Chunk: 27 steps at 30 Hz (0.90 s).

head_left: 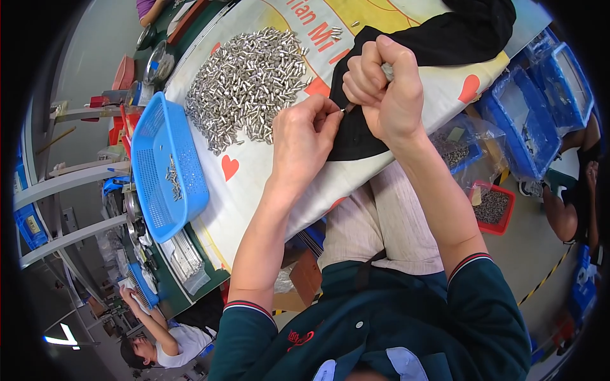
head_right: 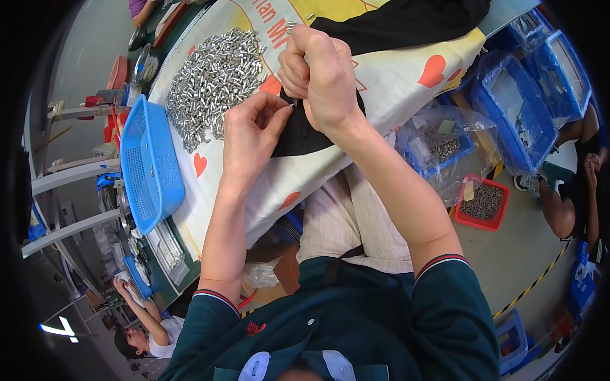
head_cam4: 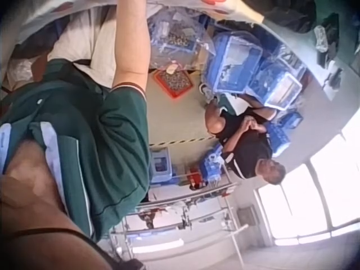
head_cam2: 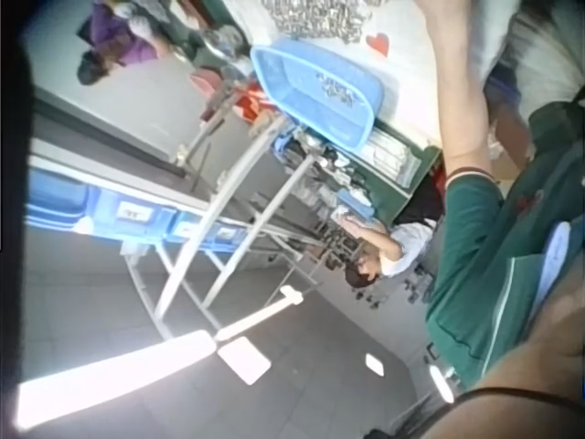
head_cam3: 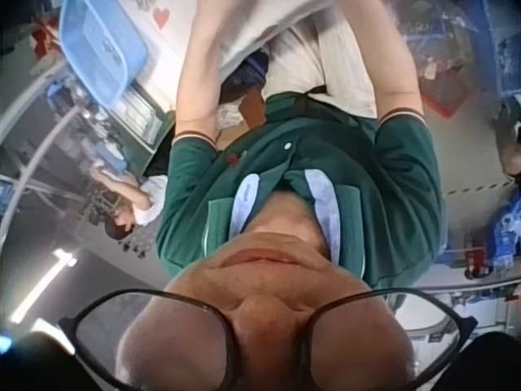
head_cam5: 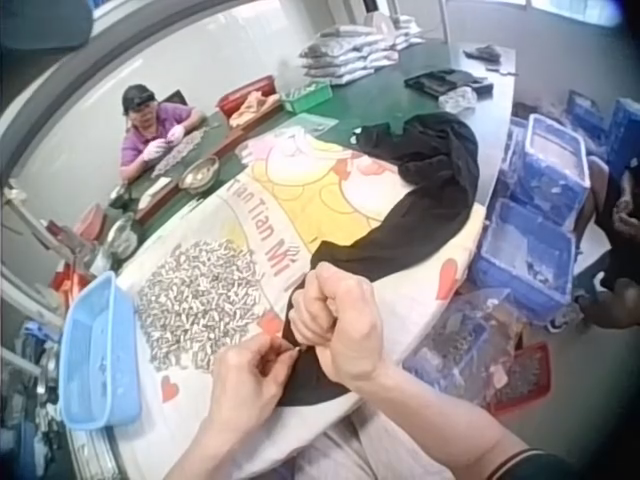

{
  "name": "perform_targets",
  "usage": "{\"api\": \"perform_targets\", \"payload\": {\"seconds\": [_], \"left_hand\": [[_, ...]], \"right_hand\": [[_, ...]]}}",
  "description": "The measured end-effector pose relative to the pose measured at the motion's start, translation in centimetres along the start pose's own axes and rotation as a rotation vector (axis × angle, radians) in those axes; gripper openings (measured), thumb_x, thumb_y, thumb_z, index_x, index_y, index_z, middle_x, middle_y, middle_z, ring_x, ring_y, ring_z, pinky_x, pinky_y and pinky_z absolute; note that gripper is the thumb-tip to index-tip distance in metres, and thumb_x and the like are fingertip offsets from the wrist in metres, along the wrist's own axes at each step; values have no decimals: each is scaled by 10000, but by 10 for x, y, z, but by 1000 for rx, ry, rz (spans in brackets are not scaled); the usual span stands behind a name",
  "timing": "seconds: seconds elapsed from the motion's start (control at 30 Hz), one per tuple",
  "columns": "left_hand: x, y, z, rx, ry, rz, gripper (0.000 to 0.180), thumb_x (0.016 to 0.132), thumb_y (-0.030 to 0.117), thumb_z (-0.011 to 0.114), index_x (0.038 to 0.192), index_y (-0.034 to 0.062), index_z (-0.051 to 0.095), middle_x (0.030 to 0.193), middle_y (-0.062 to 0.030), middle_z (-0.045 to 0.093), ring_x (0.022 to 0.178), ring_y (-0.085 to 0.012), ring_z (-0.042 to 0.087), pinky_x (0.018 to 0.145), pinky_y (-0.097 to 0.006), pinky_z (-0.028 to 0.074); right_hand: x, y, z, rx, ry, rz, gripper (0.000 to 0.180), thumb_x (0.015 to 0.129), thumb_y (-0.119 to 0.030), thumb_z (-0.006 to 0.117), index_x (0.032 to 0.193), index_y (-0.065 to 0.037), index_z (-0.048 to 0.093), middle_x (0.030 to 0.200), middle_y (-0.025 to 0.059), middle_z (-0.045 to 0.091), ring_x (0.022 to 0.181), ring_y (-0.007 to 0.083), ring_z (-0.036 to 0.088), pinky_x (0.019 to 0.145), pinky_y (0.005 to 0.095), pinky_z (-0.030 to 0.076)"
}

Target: Sorting small metal components from a pile on the workbench and placing them into a blue plastic tray.

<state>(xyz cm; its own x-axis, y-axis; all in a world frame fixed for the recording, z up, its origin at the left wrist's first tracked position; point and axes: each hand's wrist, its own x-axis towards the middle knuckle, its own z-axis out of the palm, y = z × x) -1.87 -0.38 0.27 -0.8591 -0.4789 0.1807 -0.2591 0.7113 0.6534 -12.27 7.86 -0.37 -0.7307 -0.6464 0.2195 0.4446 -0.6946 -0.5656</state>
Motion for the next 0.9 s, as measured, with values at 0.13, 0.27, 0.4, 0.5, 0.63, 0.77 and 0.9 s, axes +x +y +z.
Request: {"api": "perform_targets", "payload": {"seconds": [0.13,0.27,0.4,0.5,0.63,0.77,0.9], "left_hand": [[0,-1,1,-15,-2,-1,61,699,31,634,702,-21,604,511,-110,537,438,-198,520,480,-307,422],[1,-1,2,-26,-14,-12,61,694,27,633,697,-25,601,513,-116,538,437,-203,521,480,-308,422],[1,-3,2,-43,-28,-22,65,688,22,628,695,-33,594,511,-122,533,431,-203,510,479,-311,418],[3,-5,-1,-78,-71,-70,62,689,14,615,691,-40,584,508,-125,526,428,-199,496,477,-313,409],[4,-9,2,-116,-56,-37,59,692,7,604,685,-44,576,506,-124,521,428,-193,484,476,-315,402],[5,-5,1,-115,-49,-27,60,693,-1,602,685,-53,573,510,-132,525,434,-194,493,477,-312,405],[4,2,2,-85,-34,-27,65,701,4,606,697,-57,582,524,-143,541,449,-196,521,483,-300,415]], "right_hand": [[1,1,-1,-5,-7,4,401,877,-225,368,509,-88,287,431,-28,242,369,57,174,369,244,147],[1,-1,-1,-21,4,11,402,875,-225,373,507,-90,285,430,-28,248,368,57,179,367,245,149],[2,-1,5,-98,-2,27,411,886,-249,365,511,-99,286,433,-31,251,376,59,173,375,243,151],[2,2,13,-209,-23,22,406,893,-251,354,522,-99,286,437,-29,246,383,62,171,380,239,155],[3,7,16,-256,-41,-38,396,897,-215,387,531,-90,301,450,-41,248,391,47,194,375,228,158],[3,14,14,-348,-36,-92,392,894,-197,407,530,-92,304,458,-48,258,398,41,195,377,228,165],[2,12,14,-415,-61,-168,389,886,-173,404,519,-106,293,455,-53,269,398,41,196,378,230,167]]}}
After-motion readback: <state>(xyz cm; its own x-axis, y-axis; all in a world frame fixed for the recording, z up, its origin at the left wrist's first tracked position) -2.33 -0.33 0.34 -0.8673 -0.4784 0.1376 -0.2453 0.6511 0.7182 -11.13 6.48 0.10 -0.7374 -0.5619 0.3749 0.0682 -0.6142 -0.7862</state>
